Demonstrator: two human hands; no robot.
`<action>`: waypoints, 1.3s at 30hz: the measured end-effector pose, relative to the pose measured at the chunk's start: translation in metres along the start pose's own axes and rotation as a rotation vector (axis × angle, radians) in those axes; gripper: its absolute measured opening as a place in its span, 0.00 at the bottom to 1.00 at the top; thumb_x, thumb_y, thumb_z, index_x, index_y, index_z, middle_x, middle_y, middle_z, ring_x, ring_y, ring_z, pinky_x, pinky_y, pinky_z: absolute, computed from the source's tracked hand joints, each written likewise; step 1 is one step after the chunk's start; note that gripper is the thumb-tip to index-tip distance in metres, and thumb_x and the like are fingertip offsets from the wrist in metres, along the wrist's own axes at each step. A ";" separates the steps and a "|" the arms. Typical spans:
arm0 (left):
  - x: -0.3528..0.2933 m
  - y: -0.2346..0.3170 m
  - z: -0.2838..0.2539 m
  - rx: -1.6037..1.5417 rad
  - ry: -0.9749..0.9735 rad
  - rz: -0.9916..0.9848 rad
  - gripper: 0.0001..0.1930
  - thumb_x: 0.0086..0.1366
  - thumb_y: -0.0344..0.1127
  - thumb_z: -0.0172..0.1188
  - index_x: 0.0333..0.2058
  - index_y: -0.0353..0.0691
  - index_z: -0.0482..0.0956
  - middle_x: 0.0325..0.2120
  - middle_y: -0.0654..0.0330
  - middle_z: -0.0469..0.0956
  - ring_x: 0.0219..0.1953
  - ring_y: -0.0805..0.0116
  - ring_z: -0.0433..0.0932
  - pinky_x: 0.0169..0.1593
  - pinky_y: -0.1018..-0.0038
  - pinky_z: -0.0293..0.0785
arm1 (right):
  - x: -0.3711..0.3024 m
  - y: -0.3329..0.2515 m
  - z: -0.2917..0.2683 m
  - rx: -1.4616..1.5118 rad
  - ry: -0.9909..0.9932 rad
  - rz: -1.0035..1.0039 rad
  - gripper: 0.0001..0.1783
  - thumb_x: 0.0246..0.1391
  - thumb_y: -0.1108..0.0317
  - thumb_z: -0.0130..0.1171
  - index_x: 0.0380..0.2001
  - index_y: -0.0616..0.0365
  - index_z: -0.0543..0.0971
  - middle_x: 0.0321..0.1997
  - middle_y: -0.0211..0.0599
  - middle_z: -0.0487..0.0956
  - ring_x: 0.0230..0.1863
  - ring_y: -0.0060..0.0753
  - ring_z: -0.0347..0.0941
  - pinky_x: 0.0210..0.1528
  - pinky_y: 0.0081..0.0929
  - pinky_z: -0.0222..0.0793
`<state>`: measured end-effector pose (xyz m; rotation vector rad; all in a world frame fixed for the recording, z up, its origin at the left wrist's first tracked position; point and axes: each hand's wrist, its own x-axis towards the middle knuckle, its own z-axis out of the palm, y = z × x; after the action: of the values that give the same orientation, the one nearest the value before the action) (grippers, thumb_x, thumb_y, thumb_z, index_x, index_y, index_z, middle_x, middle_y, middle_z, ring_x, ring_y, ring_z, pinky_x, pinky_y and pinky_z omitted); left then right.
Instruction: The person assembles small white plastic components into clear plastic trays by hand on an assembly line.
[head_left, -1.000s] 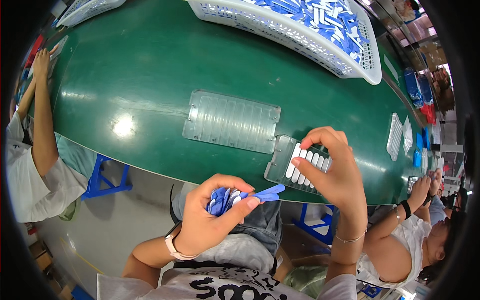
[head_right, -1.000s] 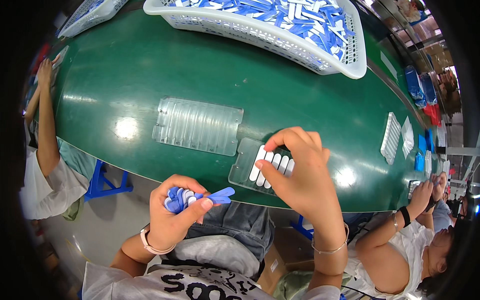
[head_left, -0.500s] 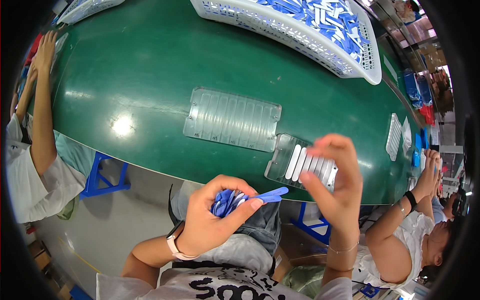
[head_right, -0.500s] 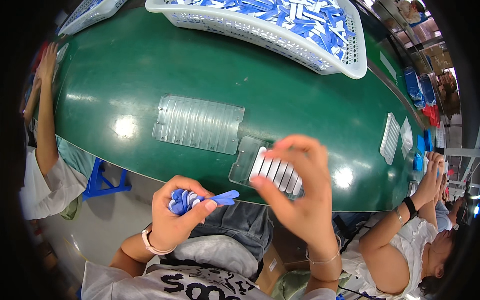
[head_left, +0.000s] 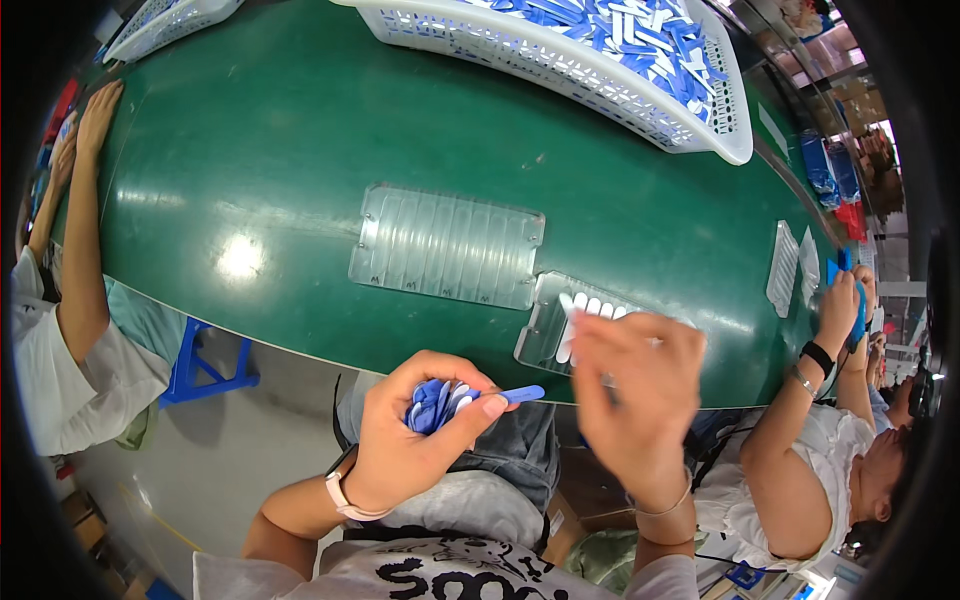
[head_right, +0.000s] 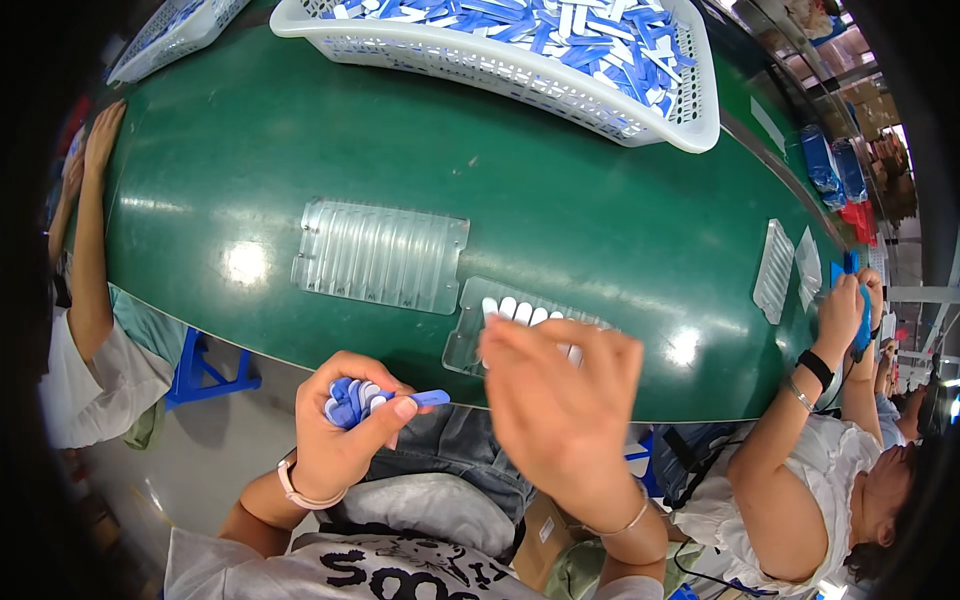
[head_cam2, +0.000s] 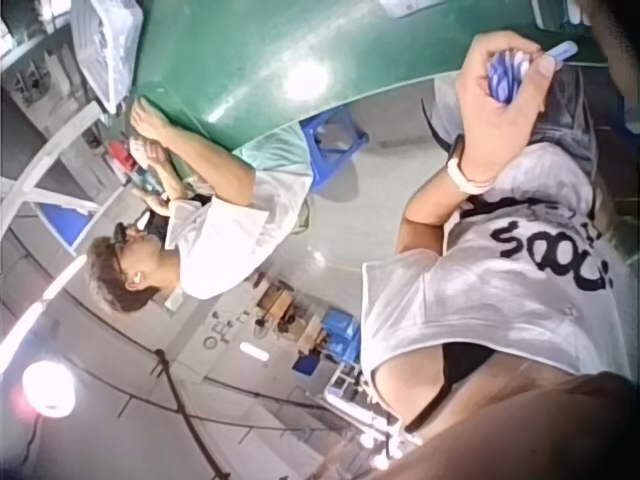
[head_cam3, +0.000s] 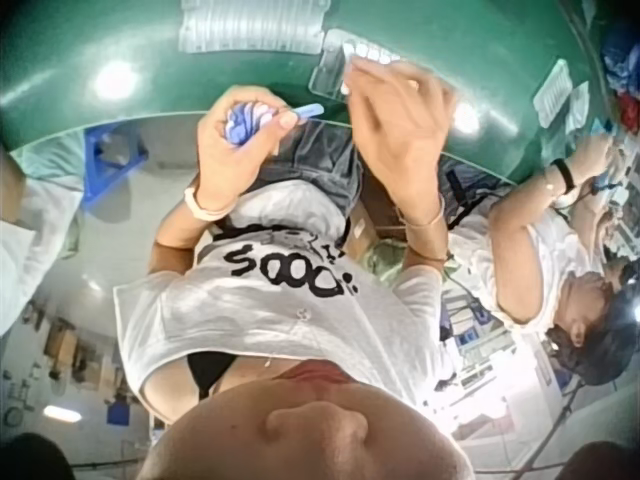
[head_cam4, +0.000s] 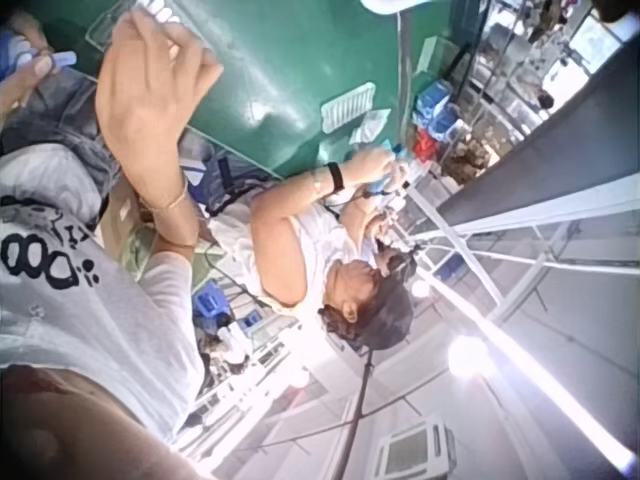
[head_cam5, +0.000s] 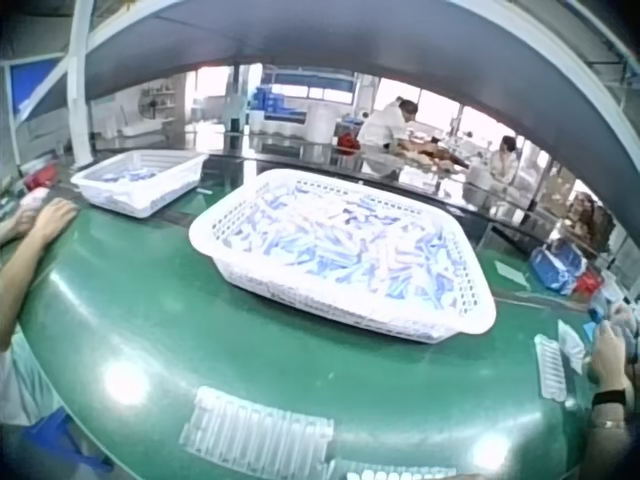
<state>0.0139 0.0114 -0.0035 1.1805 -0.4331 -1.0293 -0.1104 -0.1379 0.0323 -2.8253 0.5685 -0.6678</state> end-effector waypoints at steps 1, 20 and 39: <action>0.001 0.000 0.000 0.001 -0.001 0.001 0.07 0.59 0.24 0.62 0.36 0.34 0.74 0.29 0.59 0.80 0.29 0.83 0.75 0.30 0.86 0.69 | -0.003 -0.004 0.006 -0.073 -0.037 -0.042 0.13 0.40 0.72 0.65 0.34 0.56 0.80 0.39 0.26 0.80 0.37 0.28 0.70 0.38 0.32 0.56; -0.008 0.002 0.000 0.040 0.064 -0.014 0.07 0.59 0.23 0.61 0.35 0.34 0.73 0.25 0.58 0.78 0.23 0.81 0.74 0.24 0.84 0.69 | -0.032 0.049 -0.045 -0.006 -0.324 0.222 0.46 0.36 0.59 0.71 0.61 0.56 0.63 0.57 0.33 0.73 0.59 0.45 0.59 0.60 0.48 0.42; -0.008 0.025 -0.005 0.070 0.156 0.051 0.07 0.59 0.22 0.58 0.36 0.33 0.71 0.28 0.50 0.80 0.17 0.83 0.67 0.21 0.87 0.64 | 0.059 0.023 0.030 0.136 -0.331 -0.181 0.38 0.47 0.56 0.63 0.61 0.54 0.62 0.62 0.44 0.64 0.63 0.48 0.57 0.59 0.68 0.43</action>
<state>0.0244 0.0213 0.0189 1.2958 -0.3763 -0.8770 -0.0549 -0.1804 0.0227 -2.7915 0.2046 -0.2424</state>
